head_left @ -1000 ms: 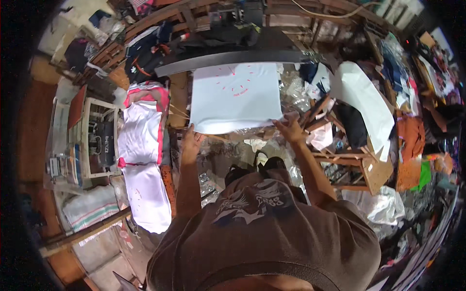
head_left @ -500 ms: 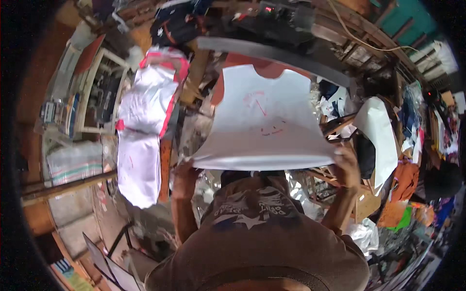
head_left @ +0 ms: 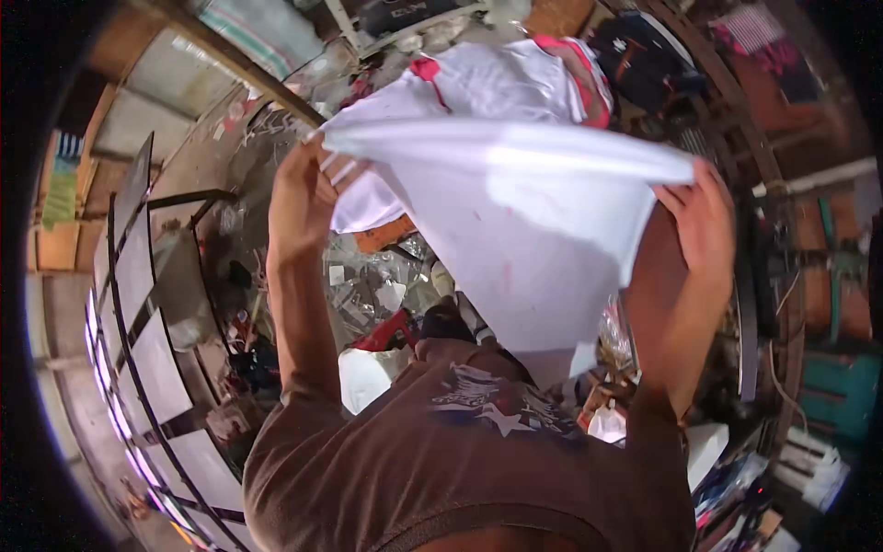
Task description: Using a heat press machine to transfer designs onto white t-shirts.
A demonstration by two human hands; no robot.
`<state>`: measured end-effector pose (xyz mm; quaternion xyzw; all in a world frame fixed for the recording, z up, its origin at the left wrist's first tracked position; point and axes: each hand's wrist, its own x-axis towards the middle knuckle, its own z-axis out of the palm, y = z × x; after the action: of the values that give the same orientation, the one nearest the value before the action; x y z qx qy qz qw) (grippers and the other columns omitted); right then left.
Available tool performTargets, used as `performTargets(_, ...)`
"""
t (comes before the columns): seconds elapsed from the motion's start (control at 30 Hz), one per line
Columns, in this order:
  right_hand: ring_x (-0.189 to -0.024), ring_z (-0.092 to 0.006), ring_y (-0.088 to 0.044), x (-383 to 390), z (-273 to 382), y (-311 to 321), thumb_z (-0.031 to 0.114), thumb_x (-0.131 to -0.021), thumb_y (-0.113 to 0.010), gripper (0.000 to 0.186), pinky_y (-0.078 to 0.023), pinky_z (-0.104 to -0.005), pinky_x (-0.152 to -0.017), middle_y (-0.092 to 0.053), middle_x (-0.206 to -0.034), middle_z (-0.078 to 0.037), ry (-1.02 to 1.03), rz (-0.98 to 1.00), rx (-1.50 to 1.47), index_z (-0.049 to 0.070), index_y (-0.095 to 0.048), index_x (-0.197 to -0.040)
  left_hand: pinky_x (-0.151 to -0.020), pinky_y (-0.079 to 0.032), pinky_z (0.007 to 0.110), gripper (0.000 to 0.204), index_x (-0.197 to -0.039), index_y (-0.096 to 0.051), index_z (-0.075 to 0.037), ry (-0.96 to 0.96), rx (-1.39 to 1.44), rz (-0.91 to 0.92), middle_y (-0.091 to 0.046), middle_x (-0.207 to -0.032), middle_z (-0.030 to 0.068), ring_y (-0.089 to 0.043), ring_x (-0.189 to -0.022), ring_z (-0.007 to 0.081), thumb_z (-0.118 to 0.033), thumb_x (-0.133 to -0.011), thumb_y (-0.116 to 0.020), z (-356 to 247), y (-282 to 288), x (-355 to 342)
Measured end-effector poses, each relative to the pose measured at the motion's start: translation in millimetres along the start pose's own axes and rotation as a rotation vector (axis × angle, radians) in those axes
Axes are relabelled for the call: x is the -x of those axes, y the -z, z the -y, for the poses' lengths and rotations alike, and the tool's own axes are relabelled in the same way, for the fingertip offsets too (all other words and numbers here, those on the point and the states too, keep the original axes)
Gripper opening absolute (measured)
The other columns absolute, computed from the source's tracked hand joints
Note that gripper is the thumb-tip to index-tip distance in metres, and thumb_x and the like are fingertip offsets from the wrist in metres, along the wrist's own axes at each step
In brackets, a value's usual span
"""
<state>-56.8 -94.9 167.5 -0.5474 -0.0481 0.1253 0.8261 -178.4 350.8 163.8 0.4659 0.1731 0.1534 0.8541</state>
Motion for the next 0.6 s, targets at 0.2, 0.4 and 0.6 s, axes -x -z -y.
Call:
performTargets(0.2,-0.105,-0.0271,-0.063,-187,-35,-133,0.024,-0.095,-0.060,0.028,-0.052,-0.0414,-0.097,-0.065,-0.111,-0.014,-0.052,0.271,0.038,-0.001,-0.060,-0.108,-0.093,-0.054,0.051,0.009,-0.091,-0.053,0.000,-0.199,0.035,-0.080,-0.048,-0.069,0.0017,-0.060,-0.078,0.0196,-0.009,-0.093,-0.054,-78,76,-137)
performTargets(0.4,-0.105,-0.0277,-0.066,-284,-33,-246,0.023,-0.095,-0.060,0.028,-0.054,-0.0371,-0.094,-0.068,-0.107,-0.015,-0.056,0.378,-0.103,-0.002,-0.060,-0.108,-0.092,-0.053,0.046,0.024,-0.107,-0.053,0.002,-0.377,0.062,-0.052,-0.055,-0.091,0.0059,-0.059,-0.087,0.0242,-0.019,-0.094,-0.056,-183,90,-162)
performTargets(0.6,-0.095,-0.0236,-0.069,-269,-70,-273,0.027,-0.092,-0.064,0.031,-0.059,-0.0321,-0.079,-0.069,-0.101,-0.015,-0.019,0.319,0.081,0.002,-0.061,-0.109,-0.085,-0.060,0.041,0.018,-0.103,-0.056,0.006,-0.528,0.071,-0.073,-0.061,-0.096,0.0100,-0.063,-0.089,0.0227,-0.009,-0.095,-0.052,-173,154,-169)
